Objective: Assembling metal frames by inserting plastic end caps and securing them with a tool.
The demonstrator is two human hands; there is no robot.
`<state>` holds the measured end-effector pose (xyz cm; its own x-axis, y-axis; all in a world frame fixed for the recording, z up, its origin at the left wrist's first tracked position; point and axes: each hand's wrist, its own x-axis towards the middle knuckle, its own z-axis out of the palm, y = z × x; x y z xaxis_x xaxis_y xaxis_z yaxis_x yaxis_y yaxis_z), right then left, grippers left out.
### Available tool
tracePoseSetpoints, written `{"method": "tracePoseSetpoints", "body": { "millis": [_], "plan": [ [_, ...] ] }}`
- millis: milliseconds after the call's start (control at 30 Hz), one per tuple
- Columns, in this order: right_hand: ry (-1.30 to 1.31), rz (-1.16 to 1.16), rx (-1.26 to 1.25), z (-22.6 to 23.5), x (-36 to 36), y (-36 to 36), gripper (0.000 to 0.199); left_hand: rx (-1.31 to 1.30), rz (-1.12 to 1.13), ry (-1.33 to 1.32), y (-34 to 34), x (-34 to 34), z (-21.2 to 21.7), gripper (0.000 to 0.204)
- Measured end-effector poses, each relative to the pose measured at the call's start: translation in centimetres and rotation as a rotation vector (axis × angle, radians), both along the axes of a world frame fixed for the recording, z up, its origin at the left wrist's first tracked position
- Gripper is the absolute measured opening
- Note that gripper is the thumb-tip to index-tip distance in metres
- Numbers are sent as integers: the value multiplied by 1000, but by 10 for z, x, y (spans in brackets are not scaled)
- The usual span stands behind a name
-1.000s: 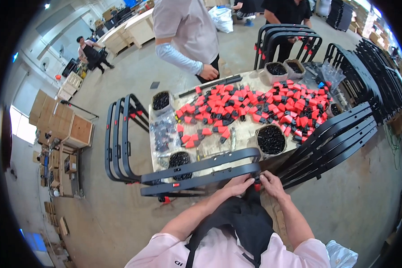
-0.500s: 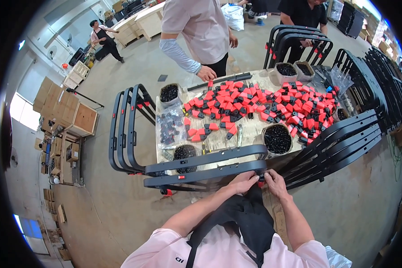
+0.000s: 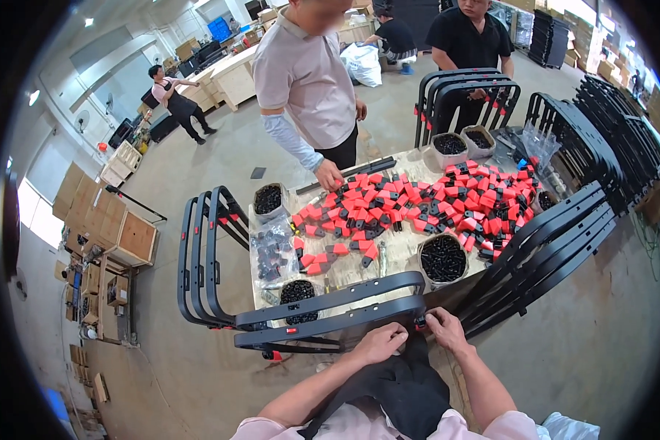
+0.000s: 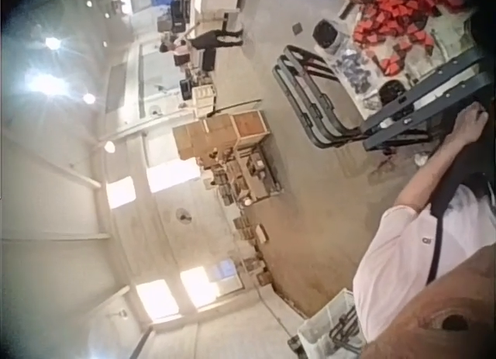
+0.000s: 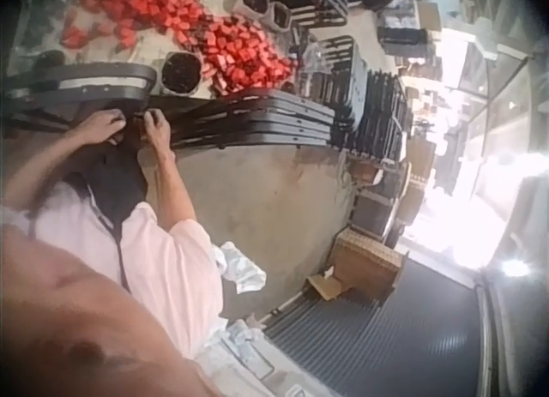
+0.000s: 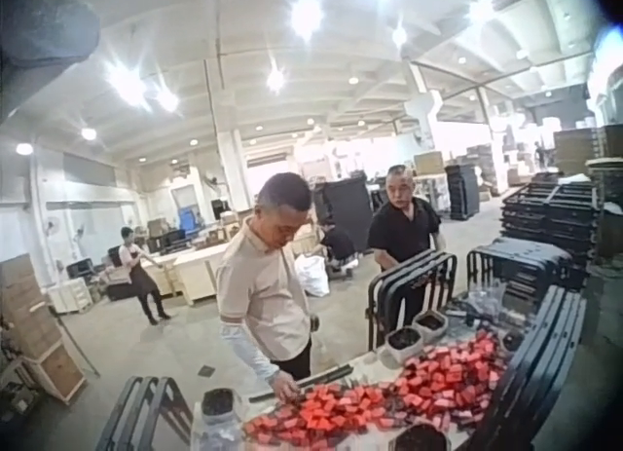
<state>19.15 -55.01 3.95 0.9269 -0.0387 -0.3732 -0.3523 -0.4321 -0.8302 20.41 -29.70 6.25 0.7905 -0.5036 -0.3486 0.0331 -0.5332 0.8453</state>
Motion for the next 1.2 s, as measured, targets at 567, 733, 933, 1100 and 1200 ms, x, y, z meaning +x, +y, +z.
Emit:
{"method": "tracePoseSetpoints", "body": {
  "millis": [567,733,933,1100,1200],
  "plan": [
    [8,-28,111,-29,10,-1,35,-7,987,-658,152,-56,165,14],
    [-44,-110,217,-32,13,-11,28,97,1125,-792,196,-62,146,15],
    [-146,-168,253,-13,27,-29,28,180,1347,-754,231,-80,123,20],
    [-147,-189,195,7,29,-40,29,137,1479,-594,254,-90,105,22],
    [-151,-193,265,-4,33,-43,25,8,1464,-650,263,-99,80,21]
  ]
}}
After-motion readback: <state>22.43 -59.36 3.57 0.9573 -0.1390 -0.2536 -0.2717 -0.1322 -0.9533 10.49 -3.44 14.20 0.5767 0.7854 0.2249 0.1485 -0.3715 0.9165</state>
